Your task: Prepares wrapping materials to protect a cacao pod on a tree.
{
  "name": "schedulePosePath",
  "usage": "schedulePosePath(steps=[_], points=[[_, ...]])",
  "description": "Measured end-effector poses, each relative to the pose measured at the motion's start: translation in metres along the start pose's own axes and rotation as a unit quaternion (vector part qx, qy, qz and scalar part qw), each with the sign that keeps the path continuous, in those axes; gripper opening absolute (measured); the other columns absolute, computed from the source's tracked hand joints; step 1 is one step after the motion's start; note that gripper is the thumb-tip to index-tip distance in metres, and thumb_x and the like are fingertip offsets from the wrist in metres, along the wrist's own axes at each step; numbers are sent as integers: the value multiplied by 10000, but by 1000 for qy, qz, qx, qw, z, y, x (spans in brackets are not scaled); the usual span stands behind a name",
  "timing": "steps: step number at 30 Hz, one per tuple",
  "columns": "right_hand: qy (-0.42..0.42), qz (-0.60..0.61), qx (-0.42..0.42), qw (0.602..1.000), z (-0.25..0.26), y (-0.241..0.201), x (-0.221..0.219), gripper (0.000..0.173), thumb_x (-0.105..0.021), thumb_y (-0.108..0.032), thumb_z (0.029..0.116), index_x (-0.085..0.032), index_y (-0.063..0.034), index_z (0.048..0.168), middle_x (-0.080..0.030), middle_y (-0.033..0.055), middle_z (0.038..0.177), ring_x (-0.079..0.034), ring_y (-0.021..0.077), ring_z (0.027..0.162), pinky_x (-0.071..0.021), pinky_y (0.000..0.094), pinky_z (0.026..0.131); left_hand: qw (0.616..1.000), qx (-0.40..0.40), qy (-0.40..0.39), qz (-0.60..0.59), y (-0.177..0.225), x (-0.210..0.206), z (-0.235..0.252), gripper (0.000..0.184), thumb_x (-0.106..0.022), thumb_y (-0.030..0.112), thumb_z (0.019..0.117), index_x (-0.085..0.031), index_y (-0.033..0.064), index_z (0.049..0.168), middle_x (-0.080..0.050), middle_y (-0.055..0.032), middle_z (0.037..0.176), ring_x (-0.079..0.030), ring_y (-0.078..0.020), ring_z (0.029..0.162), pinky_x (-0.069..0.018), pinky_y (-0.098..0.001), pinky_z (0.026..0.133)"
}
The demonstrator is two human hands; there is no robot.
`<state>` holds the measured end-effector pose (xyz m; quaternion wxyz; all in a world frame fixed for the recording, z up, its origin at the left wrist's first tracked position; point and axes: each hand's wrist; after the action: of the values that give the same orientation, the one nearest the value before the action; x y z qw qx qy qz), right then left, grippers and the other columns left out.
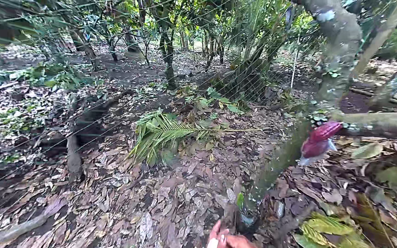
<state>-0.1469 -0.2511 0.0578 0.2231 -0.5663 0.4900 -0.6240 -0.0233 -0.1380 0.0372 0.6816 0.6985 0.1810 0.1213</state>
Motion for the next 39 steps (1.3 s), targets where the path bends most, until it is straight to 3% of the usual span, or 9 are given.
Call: schedulePosePath(steps=[6,9,12,20,25,29,34,36,39], points=[[50,-2,13,999,23,15,46,241,-611,-192,993,-732,-15,1103,-739,140,1075,-707,252,1035,-558,496,962,1000,15,7,-1,2,-13,56,551,-449,282,1081,-360,-7,1541,-668,-133,1331,-687,-209,1120,-593,-426,893],[95,-7,-2,995,24,17,50,249,-558,-173,1016,-738,-11,1075,-737,145,1084,-701,249,1060,-550,480,983,1000,-1,-6,-25,-3,-12,69,557,-521,239,1062,-375,-51,1515,-690,-158,1284,-675,-239,1176,-544,-455,1034],[139,-2,-18,990,17,12,54,270,-543,-186,1033,-740,-7,1083,-736,147,1104,-699,241,1076,-545,464,1002,998,2,-27,-52,9,-12,77,550,-610,152,1015,-415,-69,1480,-730,-158,1188,-708,-242,1102,-563,-444,1005],[300,-18,-54,952,-6,1,51,279,-543,-216,1044,-732,-29,957,-712,87,829,-692,178,750,-597,414,746,992,-14,-107,-62,27,-11,80,477,-714,110,940,-583,-18,1381,-757,-105,1016,-725,-173,914,-602,-385,884],[404,-4,-23,914,-14,-9,56,229,-543,-120,1012,-738,-37,926,-710,46,812,-670,115,690,-601,325,676,985,-26,-156,-73,24,-6,82,389,-753,93,910,-673,21,1284,-735,-101,1115,-708,-171,965,-597,-380,906],[444,15,-5,896,-22,-11,64,219,-531,-89,1014,-728,-20,948,-701,34,782,-650,100,628,-588,291,609,980,-53,-178,-75,17,-9,87,204,-751,66,896,-693,13,1083,-726,-59,968,-688,-126,880,-588,-335,830],[515,86,-35,852,-25,-20,81,216,-507,-92,1035,-686,-9,947,-681,3,677,-635,88,528,-579,282,519,981,-68,-174,-51,12,-11,87,145,-751,74,896,-694,14,1014,-707,-46,917,-670,-106,847,-578,-317,809],[499,135,-29,856,-25,-19,91,186,-518,-97,1033,-664,14,1064,-718,56,791,-681,147,604,-609,333,559,985,-68,-157,-38,12,-10,86,135,-741,76,902,-696,11,1011,-707,-47,911,-671,-111,847,-579,-324,808],[358,157,-3,920,-30,-16,109,577,-610,-209,963,-468,-6,1484,-665,126,1299,-690,234,1058,-609,422,860,989,-50,-136,-38,14,-9,83,141,-737,55,897,-688,3,1019,-710,-51,907,-675,-110,842,-585,-328,813]])
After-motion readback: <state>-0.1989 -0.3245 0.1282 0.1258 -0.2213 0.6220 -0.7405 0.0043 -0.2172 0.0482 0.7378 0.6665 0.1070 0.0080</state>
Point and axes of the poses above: each hand's wrist, its own z-axis towards the middle knuckle, its own x-axis out of the back of the hand, y = z × x
